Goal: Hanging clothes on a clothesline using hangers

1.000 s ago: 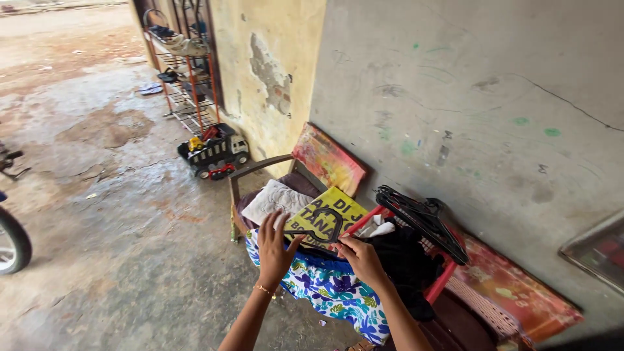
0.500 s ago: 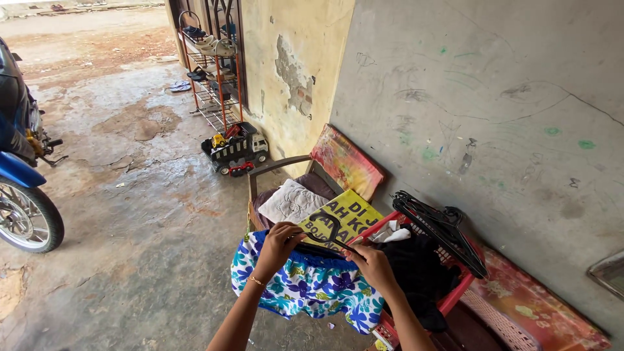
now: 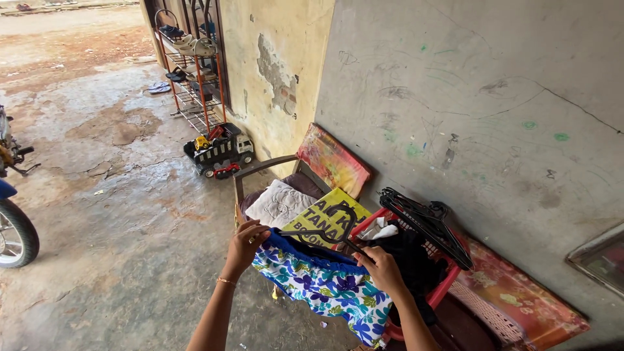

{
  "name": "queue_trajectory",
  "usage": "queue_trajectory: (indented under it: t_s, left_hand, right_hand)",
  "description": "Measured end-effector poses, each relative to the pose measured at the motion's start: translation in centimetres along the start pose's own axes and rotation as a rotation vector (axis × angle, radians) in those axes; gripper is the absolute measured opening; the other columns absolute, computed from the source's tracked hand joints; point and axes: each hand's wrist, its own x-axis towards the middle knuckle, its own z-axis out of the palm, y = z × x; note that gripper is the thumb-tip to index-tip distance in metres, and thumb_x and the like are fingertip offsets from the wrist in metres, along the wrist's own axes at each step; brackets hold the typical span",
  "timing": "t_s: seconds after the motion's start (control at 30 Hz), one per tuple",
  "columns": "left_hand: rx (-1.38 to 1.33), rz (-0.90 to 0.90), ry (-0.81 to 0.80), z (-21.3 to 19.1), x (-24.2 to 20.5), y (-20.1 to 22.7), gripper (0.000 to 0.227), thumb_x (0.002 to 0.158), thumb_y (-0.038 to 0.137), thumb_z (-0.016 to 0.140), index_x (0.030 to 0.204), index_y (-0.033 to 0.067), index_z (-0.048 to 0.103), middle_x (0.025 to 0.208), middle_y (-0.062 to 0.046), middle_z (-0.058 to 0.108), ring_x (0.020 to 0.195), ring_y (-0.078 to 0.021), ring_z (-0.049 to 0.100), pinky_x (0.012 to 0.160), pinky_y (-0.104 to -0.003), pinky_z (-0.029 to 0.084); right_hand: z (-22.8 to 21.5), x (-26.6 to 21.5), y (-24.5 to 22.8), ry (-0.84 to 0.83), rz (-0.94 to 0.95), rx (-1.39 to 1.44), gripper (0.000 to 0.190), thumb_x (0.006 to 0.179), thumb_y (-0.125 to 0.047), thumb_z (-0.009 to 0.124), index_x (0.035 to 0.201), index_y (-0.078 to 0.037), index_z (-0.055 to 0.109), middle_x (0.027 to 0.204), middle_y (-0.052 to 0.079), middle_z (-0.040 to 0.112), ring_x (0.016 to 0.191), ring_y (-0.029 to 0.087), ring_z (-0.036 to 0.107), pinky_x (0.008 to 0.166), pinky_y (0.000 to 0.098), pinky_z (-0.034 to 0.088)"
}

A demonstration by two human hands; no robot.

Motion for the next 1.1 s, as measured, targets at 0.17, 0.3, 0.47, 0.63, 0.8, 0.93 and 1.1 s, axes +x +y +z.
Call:
queue_trajectory:
  t_s: [0.17,0.3,0.47,0.63,0.8,0.93,1.1]
  left_hand:
    - [-0.08,0.022,0.051,0.1,-0.1,0.6,0.025,0.092,0.028,0.069,0.112,0.016,0.079,0.125,-0.005,0.071,0.127,-0.025,0.058,0.1,-0.042,0.053]
    - [0.177,0.306,-0.037,-0.8,0.2,3.1,0.047,0.092,0.039,0.069,0.133,0.0171,0.065,0.136,-0.005,0.067,0.134,-0.0321,0.053,0.11,-0.051,0.044]
    - [0.33,0.328,-0.125,0.1,0.7,3.4,0.035,0.096,0.034,0.064,0.128,0.0193,0.066,0.128,-0.002,0.071,0.131,-0.0296,0.055,0.107,-0.05,0.046]
    - [0.257,0.37,-0.042,-0.1,-1.3,3.3,0.032,0.099,0.036,0.059,0.093,0.0078,0.074,0.091,-0.005,0.075,0.087,-0.0233,0.067,0.073,-0.037,0.055]
    - [0.41,0.226,-0.08,-2.1,-4.1,-0.1,0.054,0.097,0.051,0.063,0.059,0.0161,0.046,0.048,0.002,0.034,0.044,-0.0105,0.032,0.042,-0.032,0.029]
    - [0.534,0.092,-0.174,-4.7,-7.3,2.1,0.062,0.094,0.07,0.042,0.066,0.0163,0.051,0.055,0.002,0.054,0.046,-0.0149,0.055,0.043,-0.036,0.039]
    - [0.514,0.05,0.178,-8.4,-12.7,5.1,0.033,0.096,0.039,0.068,0.075,0.0153,0.06,0.066,0.001,0.06,0.059,-0.0197,0.06,0.05,-0.036,0.043]
  right_hand:
    - [-0.5,-0.8,1.0,0.036,0.077,-0.019,0.046,0.095,-0.056,0.053,0.078,-0.016,0.068,0.078,0.003,0.067,0.067,0.014,0.067,0.065,0.0312,0.054]
    - [-1.4,-0.9,0.2,0.072,0.041,0.004,0.049,0.095,-0.058,0.051,0.072,-0.016,0.064,0.066,-0.003,0.065,0.066,0.012,0.063,0.067,0.0316,0.052]
    - [-0.9,0.1,0.4,0.033,-0.09,-0.012,0.038,0.095,-0.048,0.058,0.089,-0.015,0.075,0.079,0.001,0.068,0.073,0.013,0.067,0.066,0.0307,0.053]
    - [0.2,0.9,-0.1,-0.039,-0.045,0.117,0.035,0.095,-0.044,0.06,0.102,-0.016,0.08,0.092,0.002,0.076,0.083,0.014,0.077,0.072,0.0296,0.06]
    - [1.1,1.9,-2.4,-0.171,-0.301,0.178,0.035,0.098,-0.04,0.059,0.099,-0.01,0.077,0.086,0.0,0.064,0.083,0.015,0.064,0.074,0.0305,0.052]
    - [3.4,3.2,-4.9,-0.238,-0.337,0.232,0.036,0.096,-0.041,0.063,0.096,-0.007,0.077,0.095,0.003,0.066,0.097,0.018,0.066,0.09,0.0329,0.053]
    - [7.7,6.0,-9.5,-0.359,-0.395,0.252,0.037,0.096,-0.039,0.065,0.102,-0.005,0.076,0.091,-0.001,0.058,0.068,0.011,0.054,0.06,0.0292,0.043]
